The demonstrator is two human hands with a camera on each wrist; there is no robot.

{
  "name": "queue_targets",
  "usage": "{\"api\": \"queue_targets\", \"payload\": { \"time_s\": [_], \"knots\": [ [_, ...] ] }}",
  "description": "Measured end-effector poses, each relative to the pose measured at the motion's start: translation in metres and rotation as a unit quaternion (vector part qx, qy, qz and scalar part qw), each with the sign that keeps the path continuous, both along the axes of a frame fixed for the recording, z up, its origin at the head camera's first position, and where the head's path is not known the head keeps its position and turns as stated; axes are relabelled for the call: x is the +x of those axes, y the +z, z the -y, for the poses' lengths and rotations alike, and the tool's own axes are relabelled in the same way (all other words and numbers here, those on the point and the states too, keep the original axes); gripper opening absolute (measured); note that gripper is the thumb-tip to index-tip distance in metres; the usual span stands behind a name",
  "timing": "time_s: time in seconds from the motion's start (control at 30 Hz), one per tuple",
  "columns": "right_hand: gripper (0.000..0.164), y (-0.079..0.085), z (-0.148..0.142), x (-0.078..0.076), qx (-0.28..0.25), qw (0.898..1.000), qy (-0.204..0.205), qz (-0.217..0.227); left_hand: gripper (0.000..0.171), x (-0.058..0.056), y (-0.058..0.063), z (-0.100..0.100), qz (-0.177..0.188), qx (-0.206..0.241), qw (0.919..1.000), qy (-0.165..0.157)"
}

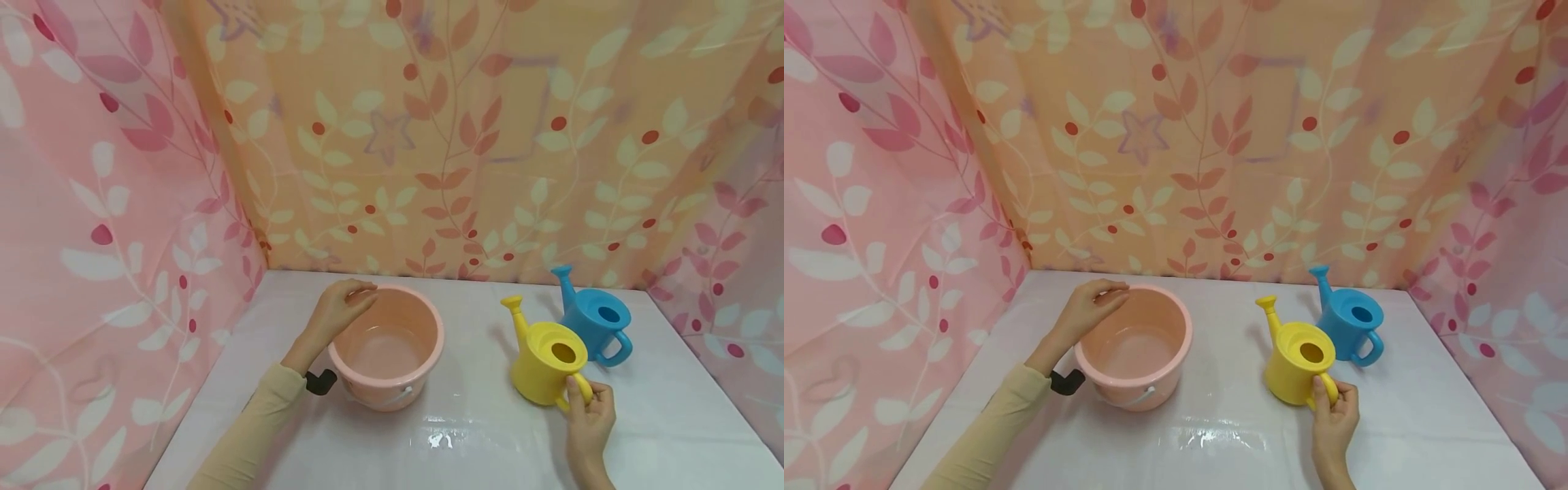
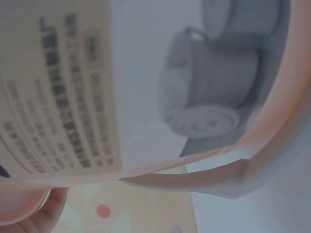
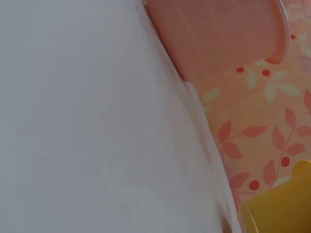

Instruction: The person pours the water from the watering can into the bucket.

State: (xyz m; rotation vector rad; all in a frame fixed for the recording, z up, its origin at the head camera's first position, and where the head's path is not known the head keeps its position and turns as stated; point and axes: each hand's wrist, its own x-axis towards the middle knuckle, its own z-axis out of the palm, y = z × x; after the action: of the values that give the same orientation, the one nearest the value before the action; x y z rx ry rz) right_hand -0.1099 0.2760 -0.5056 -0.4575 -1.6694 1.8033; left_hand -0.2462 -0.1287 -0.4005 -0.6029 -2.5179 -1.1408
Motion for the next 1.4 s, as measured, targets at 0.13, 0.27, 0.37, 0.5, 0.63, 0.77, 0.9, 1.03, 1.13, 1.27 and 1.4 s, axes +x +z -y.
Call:
{"api": "queue_targets", "payload": {
  "time_s": [0.13, 0.27, 0.37, 0.5, 0.63, 0.77, 0.9, 1.03, 1.13, 1.27, 1.4],
  "knots": [
    [0.016, 0.007, 0.001, 0.002, 0.023, 0.999, -0.003, -0.035, 0.024, 0.001, 0.000, -0.001, 0.003, -0.009, 1.0000, 0.002],
    [0.015, 0.016, 0.003, 0.004, 0.043, 0.997, 0.002, -0.062, 0.026, 0.001, 0.001, -0.001, 0.003, -0.013, 0.9999, 0.001],
    [0.014, 0.022, 0.005, 0.006, 0.044, 0.996, 0.009, -0.074, 0.027, 0.001, 0.001, -0.001, -0.001, -0.014, 0.9999, -0.002],
    [0.013, 0.030, 0.007, 0.007, 0.042, 0.996, 0.022, -0.069, 0.026, 0.002, 0.001, -0.001, -0.005, -0.015, 0.9999, -0.004],
    [0.014, 0.037, 0.008, 0.007, 0.051, 0.996, 0.037, -0.063, 0.028, 0.002, 0.001, 0.000, -0.005, -0.022, 0.9997, -0.003],
    [0.015, 0.044, 0.009, 0.007, 0.048, 0.995, 0.047, -0.068, 0.030, 0.001, 0.001, 0.000, -0.003, -0.023, 0.9997, -0.007],
    [0.014, 0.050, 0.011, 0.007, 0.041, 0.995, 0.054, -0.073, 0.030, 0.001, 0.000, 0.000, -0.006, -0.027, 0.9996, -0.010],
    [0.013, 0.057, 0.014, 0.006, 0.039, 0.995, 0.060, -0.074, 0.030, 0.001, 0.000, 0.000, -0.009, -0.038, 0.9992, -0.010],
    [0.013, 0.061, 0.016, 0.006, 0.036, 0.995, 0.064, -0.073, 0.030, 0.000, 0.001, 0.000, -0.014, -0.044, 0.9989, -0.010],
    [0.014, 0.067, 0.018, 0.004, 0.033, 0.994, 0.072, -0.075, 0.032, 0.000, 0.000, 0.000, -0.023, -0.047, 0.9986, -0.011],
    [0.013, 0.072, 0.022, 0.003, 0.041, 0.993, 0.079, -0.073, 0.032, -0.001, -0.002, 0.001, -0.027, -0.049, 0.9984, -0.013]
  ]
}}
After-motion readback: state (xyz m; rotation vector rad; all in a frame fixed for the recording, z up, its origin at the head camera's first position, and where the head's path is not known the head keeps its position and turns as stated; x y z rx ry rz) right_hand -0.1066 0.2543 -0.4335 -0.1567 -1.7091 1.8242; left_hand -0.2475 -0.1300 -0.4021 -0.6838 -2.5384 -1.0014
